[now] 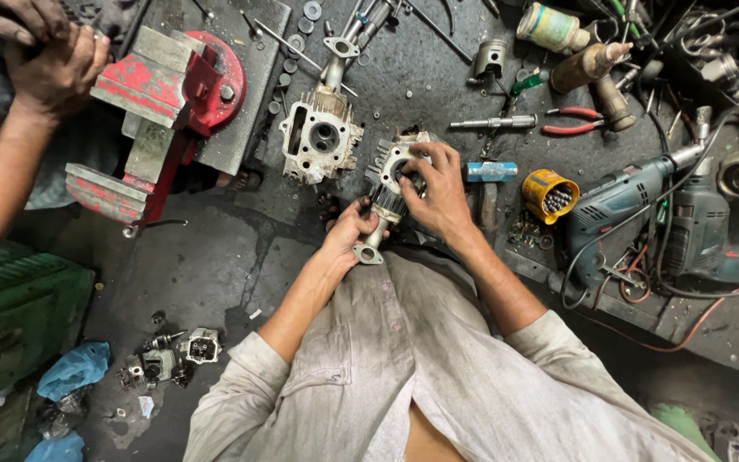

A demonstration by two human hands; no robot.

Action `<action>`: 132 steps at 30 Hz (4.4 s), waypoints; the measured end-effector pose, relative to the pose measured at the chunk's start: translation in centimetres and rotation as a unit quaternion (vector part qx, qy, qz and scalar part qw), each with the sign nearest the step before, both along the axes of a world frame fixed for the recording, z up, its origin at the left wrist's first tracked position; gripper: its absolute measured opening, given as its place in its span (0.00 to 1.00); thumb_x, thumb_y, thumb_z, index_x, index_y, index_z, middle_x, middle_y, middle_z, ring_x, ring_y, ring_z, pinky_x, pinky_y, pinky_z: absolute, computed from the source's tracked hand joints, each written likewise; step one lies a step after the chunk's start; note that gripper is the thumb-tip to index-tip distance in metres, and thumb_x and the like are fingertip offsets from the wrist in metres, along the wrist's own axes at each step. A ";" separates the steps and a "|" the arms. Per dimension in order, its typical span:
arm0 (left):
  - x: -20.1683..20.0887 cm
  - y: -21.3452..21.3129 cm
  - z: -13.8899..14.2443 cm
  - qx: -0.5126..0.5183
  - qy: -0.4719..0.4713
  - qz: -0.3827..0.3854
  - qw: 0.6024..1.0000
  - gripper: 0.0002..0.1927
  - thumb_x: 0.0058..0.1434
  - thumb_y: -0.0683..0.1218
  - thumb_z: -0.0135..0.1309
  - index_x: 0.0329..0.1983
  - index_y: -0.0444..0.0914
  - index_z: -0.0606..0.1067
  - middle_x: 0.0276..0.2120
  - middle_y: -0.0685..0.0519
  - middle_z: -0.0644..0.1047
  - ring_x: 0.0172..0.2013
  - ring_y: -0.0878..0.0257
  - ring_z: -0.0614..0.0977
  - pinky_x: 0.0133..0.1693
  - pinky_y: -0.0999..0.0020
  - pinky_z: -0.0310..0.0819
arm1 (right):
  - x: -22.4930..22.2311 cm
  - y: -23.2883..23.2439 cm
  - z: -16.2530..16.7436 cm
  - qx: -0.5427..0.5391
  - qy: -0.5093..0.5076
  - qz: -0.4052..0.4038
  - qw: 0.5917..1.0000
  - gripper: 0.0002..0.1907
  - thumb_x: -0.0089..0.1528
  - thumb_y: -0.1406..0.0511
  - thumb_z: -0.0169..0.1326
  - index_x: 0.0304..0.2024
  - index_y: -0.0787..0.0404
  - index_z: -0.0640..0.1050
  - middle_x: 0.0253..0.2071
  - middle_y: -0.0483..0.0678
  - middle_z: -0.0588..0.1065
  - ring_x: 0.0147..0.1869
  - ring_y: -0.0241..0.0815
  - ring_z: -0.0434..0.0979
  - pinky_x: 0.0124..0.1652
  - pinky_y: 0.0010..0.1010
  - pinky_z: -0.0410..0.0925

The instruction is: The person uses a hammer to tap a metal engine casing, then uses a screwdriver to work on the interior of the casing. They handle small metal parts and compare two engine casings on the workbench.

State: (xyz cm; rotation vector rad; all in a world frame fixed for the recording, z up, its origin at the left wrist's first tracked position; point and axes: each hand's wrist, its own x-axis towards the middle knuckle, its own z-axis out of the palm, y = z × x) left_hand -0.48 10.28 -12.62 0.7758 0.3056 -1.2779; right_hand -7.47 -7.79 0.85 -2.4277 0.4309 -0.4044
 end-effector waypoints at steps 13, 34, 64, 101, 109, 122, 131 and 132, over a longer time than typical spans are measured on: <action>0.1 -0.1 -0.2 0.005 0.006 0.016 1.000 0.21 0.59 0.28 0.52 0.51 0.40 0.66 0.42 0.47 0.77 0.38 0.56 0.82 0.37 0.60 0.84 | 0.2 -0.3 0.2 -0.003 0.022 0.013 1.000 0.10 0.58 0.67 0.63 0.41 0.63 0.79 0.60 0.51 0.70 0.70 0.58 0.61 0.66 0.47 0.60; 0.1 0.4 0.2 -0.134 0.117 0.061 0.982 0.18 0.65 0.31 0.52 0.28 0.45 0.63 0.35 0.51 0.75 0.38 0.56 0.81 0.43 0.59 0.83 | 0.8 -0.5 1.4 -0.075 0.036 0.042 0.996 0.17 0.57 0.61 0.67 0.42 0.65 0.79 0.56 0.54 0.73 0.64 0.58 0.67 0.60 0.49 0.63; 1.5 7.3 5.4 0.021 -0.152 -0.016 0.988 0.14 0.71 0.53 0.48 0.52 0.41 0.69 0.58 0.48 0.77 0.56 0.58 0.79 0.55 0.59 0.73 | 28.4 2.9 5.8 -0.108 0.081 0.254 0.958 0.09 0.60 0.63 0.64 0.41 0.60 0.83 0.40 0.55 0.82 0.43 0.57 0.82 0.46 0.45 0.74; 1.0 -1.9 9.8 0.293 -0.585 -0.320 0.686 0.71 0.45 0.69 0.68 0.77 0.29 0.41 0.47 0.28 0.78 0.48 0.35 0.82 0.49 0.52 0.77 | -2.2 -5.5 5.3 0.057 -0.011 0.095 0.994 0.13 0.56 0.66 0.65 0.41 0.66 0.80 0.37 0.54 0.78 0.42 0.52 0.80 0.42 0.39 0.73; 9.6 -7.2 17.9 0.125 -0.662 -0.619 0.404 0.67 0.47 0.65 0.69 0.80 0.38 0.43 0.35 0.36 0.83 0.39 0.42 0.84 0.44 0.51 0.78 | -12.2 -7.4 4.5 0.444 -0.250 -0.195 0.838 0.06 0.69 0.71 0.54 0.48 0.65 0.75 0.41 0.51 0.77 0.41 0.38 0.80 0.40 0.30 0.76; 10.6 -24.9 16.1 -0.164 -0.809 -0.563 -0.049 0.18 0.65 0.48 0.57 0.58 0.58 0.75 0.40 0.54 0.82 0.39 0.54 0.84 0.41 0.57 0.81 | -16.8 -3.1 1.9 0.539 -0.289 -0.298 0.733 0.05 0.70 0.66 0.52 0.47 0.61 0.71 0.36 0.51 0.77 0.26 0.37 0.75 0.25 0.27 0.69; 12.3 -23.0 15.8 -0.063 -0.850 -0.475 0.218 0.18 0.64 0.48 0.55 0.57 0.43 0.76 0.44 0.48 0.80 0.46 0.53 0.82 0.49 0.55 0.78 | -17.4 -3.7 0.3 0.540 -0.275 -0.353 0.713 0.06 0.71 0.65 0.50 0.48 0.59 0.72 0.35 0.48 0.77 0.27 0.34 0.73 0.25 0.23 0.65; 12.1 -21.3 15.8 -0.066 -0.857 -0.429 0.279 0.24 0.56 0.47 0.59 0.58 0.43 0.75 0.48 0.49 0.79 0.50 0.52 0.80 0.52 0.54 0.76 | -17.2 -3.9 0.2 0.537 -0.275 -0.344 0.720 0.06 0.72 0.65 0.50 0.48 0.60 0.72 0.35 0.48 0.77 0.27 0.34 0.73 0.26 0.23 0.65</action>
